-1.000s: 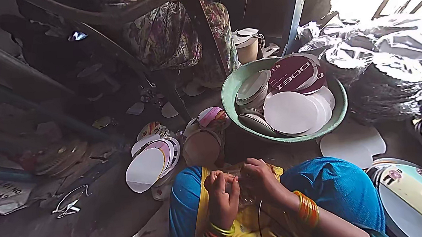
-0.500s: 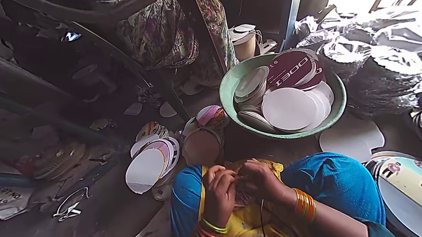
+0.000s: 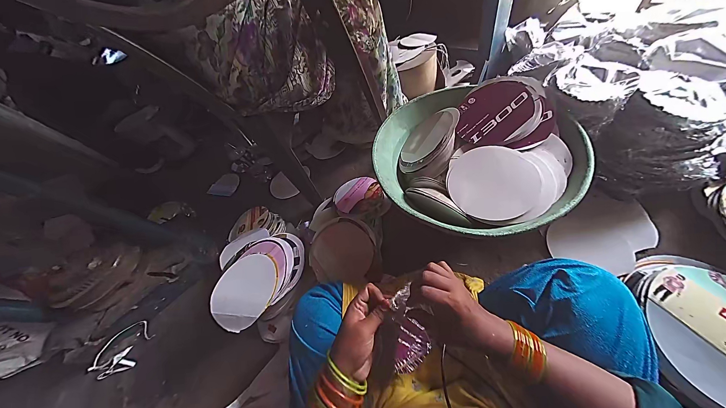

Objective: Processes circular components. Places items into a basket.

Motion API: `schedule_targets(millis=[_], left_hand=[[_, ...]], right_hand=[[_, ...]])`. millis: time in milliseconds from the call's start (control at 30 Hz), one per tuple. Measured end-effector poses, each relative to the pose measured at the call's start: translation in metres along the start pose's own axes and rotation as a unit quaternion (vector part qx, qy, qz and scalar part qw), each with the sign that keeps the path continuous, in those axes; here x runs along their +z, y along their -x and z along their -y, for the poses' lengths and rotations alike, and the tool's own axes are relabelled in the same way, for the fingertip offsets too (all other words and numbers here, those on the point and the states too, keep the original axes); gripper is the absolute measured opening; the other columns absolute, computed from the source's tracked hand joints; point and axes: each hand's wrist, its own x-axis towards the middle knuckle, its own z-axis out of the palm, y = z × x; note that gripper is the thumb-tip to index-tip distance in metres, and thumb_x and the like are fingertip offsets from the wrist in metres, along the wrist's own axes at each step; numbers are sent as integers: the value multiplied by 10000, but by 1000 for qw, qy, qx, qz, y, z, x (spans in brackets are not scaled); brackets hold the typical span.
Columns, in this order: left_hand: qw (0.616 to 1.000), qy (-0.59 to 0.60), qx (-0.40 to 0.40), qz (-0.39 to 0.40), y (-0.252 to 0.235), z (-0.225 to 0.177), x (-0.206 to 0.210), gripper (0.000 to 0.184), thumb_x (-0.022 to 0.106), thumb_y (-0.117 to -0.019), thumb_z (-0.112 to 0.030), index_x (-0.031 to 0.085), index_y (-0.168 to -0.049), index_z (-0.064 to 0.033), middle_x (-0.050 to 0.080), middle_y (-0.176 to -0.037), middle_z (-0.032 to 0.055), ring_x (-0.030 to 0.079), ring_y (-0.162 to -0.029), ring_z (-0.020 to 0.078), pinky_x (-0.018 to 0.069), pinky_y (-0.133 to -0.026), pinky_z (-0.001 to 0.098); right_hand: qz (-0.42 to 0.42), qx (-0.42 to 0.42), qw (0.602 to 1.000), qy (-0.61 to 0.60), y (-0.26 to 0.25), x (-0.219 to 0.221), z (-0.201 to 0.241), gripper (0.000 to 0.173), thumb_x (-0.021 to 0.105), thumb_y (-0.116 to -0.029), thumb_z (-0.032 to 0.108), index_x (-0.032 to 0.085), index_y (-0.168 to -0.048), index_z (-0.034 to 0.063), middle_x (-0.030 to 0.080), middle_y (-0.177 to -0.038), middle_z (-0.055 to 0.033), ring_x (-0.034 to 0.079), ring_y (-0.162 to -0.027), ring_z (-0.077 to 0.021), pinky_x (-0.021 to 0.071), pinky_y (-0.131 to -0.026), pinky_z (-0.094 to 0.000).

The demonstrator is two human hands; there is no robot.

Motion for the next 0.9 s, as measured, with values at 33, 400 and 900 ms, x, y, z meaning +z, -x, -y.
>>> schedule_targets(millis=[33, 400, 900], left_hand=[[1000, -3, -2, -3, 0, 0, 1, 222, 513, -957, 52, 572, -877, -146, 681, -826, -55, 665, -775, 33, 575, -756, 228], [981, -157, 79, 85, 3, -3, 0, 130, 608, -941, -15, 584, -906, -139, 603, -873, -118, 593, -824, -34, 520, -783, 172], [986, -137, 68, 65, -1, -4, 1, 129, 632, -925, -14, 662, -870, -126, 678, -965, -74, 642, -946, 9, 548, -847, 201]], right_hand=[[-1, -2, 1000, 11, 1, 2, 2, 130, 715, -922, 252, 708, -927, 122, 696, -911, -48, 616, -895, -199, 448, -820, -352], [35, 67, 994, -78, 0, 6, 16, 148, 521, -1016, 100, 614, -908, 60, 604, -836, -85, 598, -844, -214, 487, -788, -341], [-20, -49, 998, -30, -1, 2, 6, 180, 580, -993, 87, 709, -870, 107, 681, -865, -51, 616, -874, -189, 479, -785, -314]])
